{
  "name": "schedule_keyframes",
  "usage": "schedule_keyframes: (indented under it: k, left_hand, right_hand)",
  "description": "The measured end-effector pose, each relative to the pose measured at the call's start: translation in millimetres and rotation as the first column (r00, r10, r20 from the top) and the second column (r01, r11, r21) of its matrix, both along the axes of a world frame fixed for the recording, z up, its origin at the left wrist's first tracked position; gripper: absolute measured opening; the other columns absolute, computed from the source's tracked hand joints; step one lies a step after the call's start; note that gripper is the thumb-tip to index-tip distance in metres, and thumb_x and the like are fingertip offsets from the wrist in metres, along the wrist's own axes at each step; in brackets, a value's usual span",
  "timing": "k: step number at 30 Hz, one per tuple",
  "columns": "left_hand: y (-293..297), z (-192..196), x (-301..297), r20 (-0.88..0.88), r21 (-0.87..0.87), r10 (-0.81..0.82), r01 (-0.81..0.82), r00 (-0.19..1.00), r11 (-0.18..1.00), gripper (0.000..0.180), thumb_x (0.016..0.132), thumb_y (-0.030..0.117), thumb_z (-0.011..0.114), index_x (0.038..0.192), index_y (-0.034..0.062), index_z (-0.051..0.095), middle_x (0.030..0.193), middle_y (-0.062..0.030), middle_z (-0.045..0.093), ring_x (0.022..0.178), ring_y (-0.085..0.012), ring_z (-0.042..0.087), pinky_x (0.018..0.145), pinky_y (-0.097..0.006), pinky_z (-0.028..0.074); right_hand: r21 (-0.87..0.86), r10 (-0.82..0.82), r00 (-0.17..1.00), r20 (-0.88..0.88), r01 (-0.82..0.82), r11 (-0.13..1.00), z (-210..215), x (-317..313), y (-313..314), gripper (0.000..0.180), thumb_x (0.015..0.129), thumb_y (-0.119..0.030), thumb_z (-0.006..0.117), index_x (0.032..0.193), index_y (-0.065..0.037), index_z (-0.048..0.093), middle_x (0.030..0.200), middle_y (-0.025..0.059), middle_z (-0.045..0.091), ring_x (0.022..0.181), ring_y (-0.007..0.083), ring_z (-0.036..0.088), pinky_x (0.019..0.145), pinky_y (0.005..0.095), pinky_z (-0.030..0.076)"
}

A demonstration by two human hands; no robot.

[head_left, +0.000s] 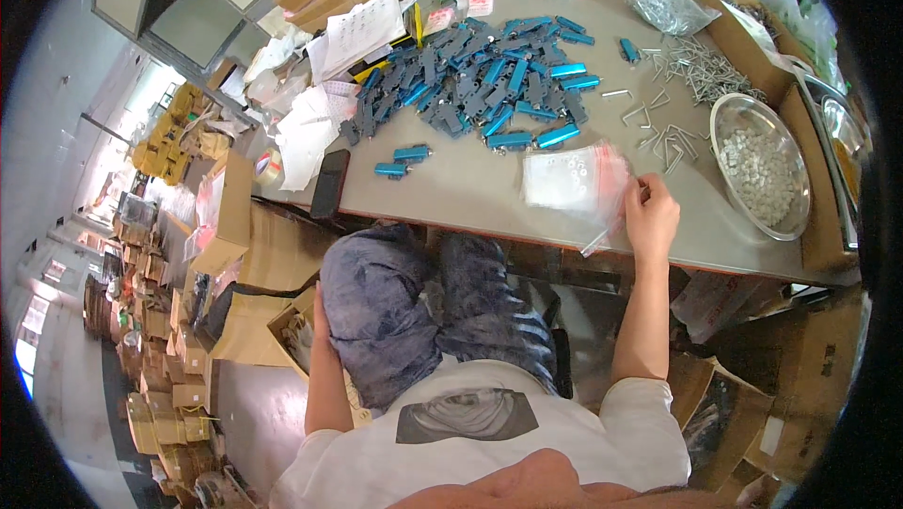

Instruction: Assembling small blue furniture components and placing them into individual plastic bags.

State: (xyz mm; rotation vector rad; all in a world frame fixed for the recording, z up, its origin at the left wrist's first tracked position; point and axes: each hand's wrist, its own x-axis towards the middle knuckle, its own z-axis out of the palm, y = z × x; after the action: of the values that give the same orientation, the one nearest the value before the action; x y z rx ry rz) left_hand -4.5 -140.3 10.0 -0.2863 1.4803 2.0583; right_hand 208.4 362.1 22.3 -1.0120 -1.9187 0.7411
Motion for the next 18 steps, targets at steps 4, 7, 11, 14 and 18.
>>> schedule_keyframes:
  k: [4,7,11,14,18]
  left_hand:
    - [-7,18,-7,-0.080,-0.092,-0.056,0.048,0.995,0.995,0.059,0.092,0.043,0.053,0.132,0.0003,0.050,0.122,-0.0131,0.060,0.107,-0.0253,0.058,0.088,-0.038,0.047]
    - [0,25,-19,-0.135,-0.214,-0.146,0.115,0.980,0.970,0.057,0.092,0.042,0.053,0.130,-0.0001,0.051,0.120,-0.0131,0.061,0.106,-0.0250,0.059,0.087,-0.038,0.047]
    - [5,23,-27,-0.166,-0.408,-0.331,0.241,0.929,0.881,0.054,0.092,0.039,0.054,0.128,-0.0006,0.053,0.118,-0.0132,0.062,0.103,-0.0247,0.060,0.086,-0.037,0.048]
    - [15,16,-28,-0.145,-0.548,-0.553,0.399,0.820,0.735,0.052,0.092,0.038,0.055,0.126,-0.0010,0.054,0.116,-0.0132,0.064,0.102,-0.0244,0.061,0.085,-0.036,0.048]
    - [39,0,-27,-0.105,-0.654,-0.808,0.572,0.580,0.495,0.049,0.092,0.036,0.056,0.124,-0.0015,0.056,0.113,-0.0132,0.065,0.100,-0.0241,0.062,0.083,-0.036,0.049]
  right_hand:
    - [0.022,0.005,0.999,0.033,-0.006,1.000,3,-4,-1,0.016,0.082,-0.017,0.063,0.081,-0.001,0.065,0.065,0.0185,0.062,0.063,0.0378,0.063,0.059,0.0419,0.050]
    - [0.064,-0.004,1.000,0.021,0.003,0.998,-2,-4,3,0.018,0.082,-0.019,0.063,0.079,-0.001,0.065,0.066,0.0196,0.063,0.064,0.0385,0.063,0.060,0.0425,0.050]
    - [0.031,-0.041,0.998,0.057,0.039,0.999,2,-6,1,0.023,0.083,-0.021,0.062,0.079,0.001,0.065,0.067,0.0200,0.063,0.064,0.0388,0.064,0.062,0.0430,0.050]
    - [0.018,-0.049,0.997,0.065,0.048,0.999,2,-8,1,0.024,0.084,-0.023,0.062,0.080,0.001,0.065,0.069,0.0194,0.064,0.066,0.0380,0.064,0.063,0.0414,0.049]
    - [0.037,-0.058,0.996,0.061,0.056,0.998,-4,-8,5,0.026,0.085,-0.023,0.062,0.081,0.002,0.065,0.070,0.0194,0.063,0.067,0.0384,0.062,0.064,0.0395,0.048]
